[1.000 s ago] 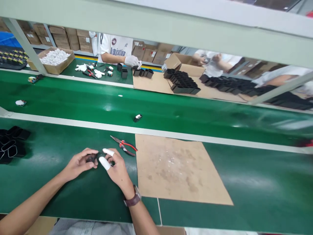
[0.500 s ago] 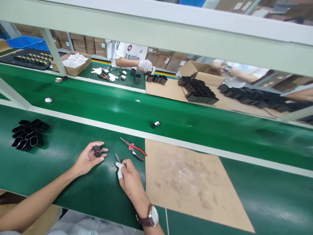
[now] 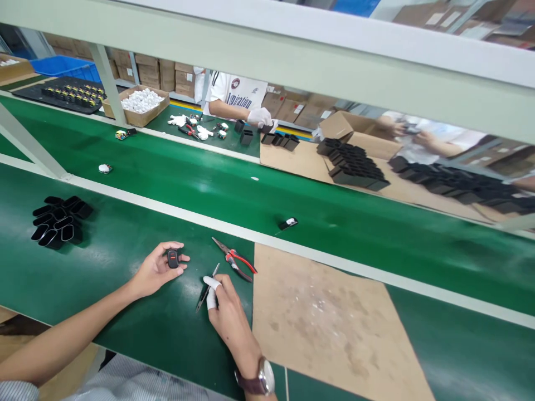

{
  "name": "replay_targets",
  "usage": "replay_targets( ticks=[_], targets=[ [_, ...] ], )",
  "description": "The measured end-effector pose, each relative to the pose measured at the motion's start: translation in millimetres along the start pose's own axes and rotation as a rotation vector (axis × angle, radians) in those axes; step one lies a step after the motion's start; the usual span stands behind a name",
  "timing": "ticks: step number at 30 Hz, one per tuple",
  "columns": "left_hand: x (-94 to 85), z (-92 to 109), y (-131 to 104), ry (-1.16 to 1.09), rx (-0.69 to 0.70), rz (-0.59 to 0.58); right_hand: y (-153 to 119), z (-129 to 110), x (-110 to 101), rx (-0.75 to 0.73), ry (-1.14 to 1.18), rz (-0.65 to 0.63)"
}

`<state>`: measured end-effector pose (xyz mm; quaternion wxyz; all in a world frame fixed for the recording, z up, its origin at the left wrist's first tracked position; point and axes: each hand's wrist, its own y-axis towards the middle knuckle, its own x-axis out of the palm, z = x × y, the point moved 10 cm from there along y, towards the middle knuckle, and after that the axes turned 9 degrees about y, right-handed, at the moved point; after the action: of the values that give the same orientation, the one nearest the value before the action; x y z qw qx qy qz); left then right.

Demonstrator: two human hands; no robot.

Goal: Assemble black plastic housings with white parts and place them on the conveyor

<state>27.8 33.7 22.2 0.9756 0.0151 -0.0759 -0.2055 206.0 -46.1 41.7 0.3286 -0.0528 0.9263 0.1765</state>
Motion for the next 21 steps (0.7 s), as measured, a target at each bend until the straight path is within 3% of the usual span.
replay_targets(
  ticks=[10,21],
  targets=[
    [-3.3,-5,0,0.007,-0.019,0.011,8,3,-3,0.035,-0.018,-0.123],
    [-3.5,-7,0,-0.004,-0.028,0.007,13,0,0,-0.007,-0.002,-0.139]
  ],
)
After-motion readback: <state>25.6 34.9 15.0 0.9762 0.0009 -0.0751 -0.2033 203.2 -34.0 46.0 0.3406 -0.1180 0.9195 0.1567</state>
